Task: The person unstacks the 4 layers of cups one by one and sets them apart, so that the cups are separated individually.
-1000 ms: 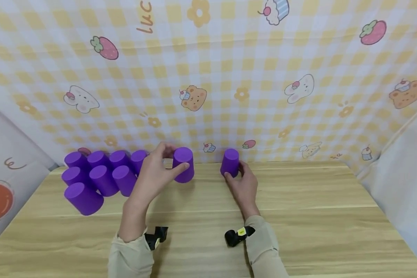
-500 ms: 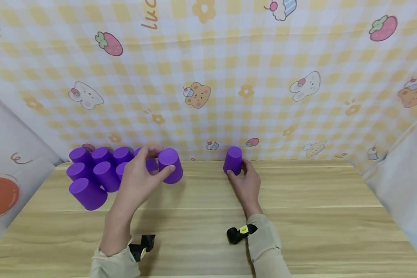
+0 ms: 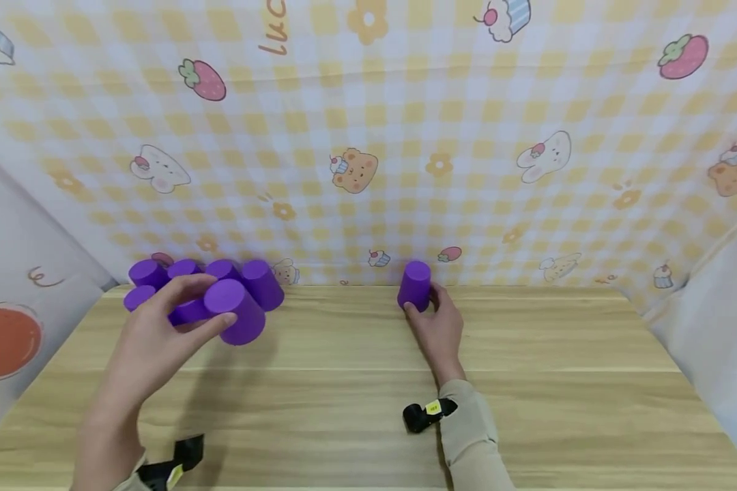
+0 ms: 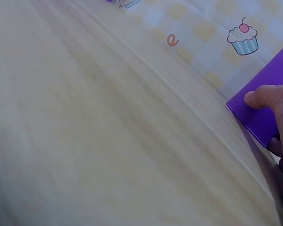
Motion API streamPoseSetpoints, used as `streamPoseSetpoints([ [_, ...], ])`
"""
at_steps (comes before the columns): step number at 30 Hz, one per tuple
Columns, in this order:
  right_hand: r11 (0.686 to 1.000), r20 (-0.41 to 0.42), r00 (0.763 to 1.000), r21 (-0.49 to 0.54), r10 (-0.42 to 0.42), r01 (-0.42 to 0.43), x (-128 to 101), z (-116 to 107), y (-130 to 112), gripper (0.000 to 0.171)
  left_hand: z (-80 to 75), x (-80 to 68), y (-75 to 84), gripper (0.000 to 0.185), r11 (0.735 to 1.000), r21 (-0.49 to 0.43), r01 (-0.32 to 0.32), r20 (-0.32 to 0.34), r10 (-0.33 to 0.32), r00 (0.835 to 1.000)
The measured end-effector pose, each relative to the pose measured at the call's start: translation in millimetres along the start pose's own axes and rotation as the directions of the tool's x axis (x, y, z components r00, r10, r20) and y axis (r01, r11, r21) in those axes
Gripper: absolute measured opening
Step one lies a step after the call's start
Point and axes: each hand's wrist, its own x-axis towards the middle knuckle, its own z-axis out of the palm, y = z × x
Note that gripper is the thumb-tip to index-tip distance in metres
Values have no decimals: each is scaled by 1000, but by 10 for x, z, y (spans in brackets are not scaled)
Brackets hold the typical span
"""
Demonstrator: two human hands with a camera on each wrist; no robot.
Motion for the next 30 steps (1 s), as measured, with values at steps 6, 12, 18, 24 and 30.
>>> streamPoseSetpoints([
  [6,1000,-4,1000,-2,-10,10,4,-23,48,55,-126,-92,-193,52,999,40,34,44,-35,998],
  [12,1000,-4,1000,-7,8,-8,21,-65,56,57,-165,-75,-278,57,993,100,56,135,-69,988],
  [18,1000,-3,1000,0,22,-22,22,-53,25,58,-175,-50,-401,65,984,157,87,195,-118,974],
  [24,1000,23,1000,17,18,-19,10,0,-12,58,-192,-58,-531,66,968,234,93,175,-136,975],
  [30,1000,8,1000,11,6,-6,6,7,3,57,-129,-21,-600,59,968,243,69,134,-104,985],
])
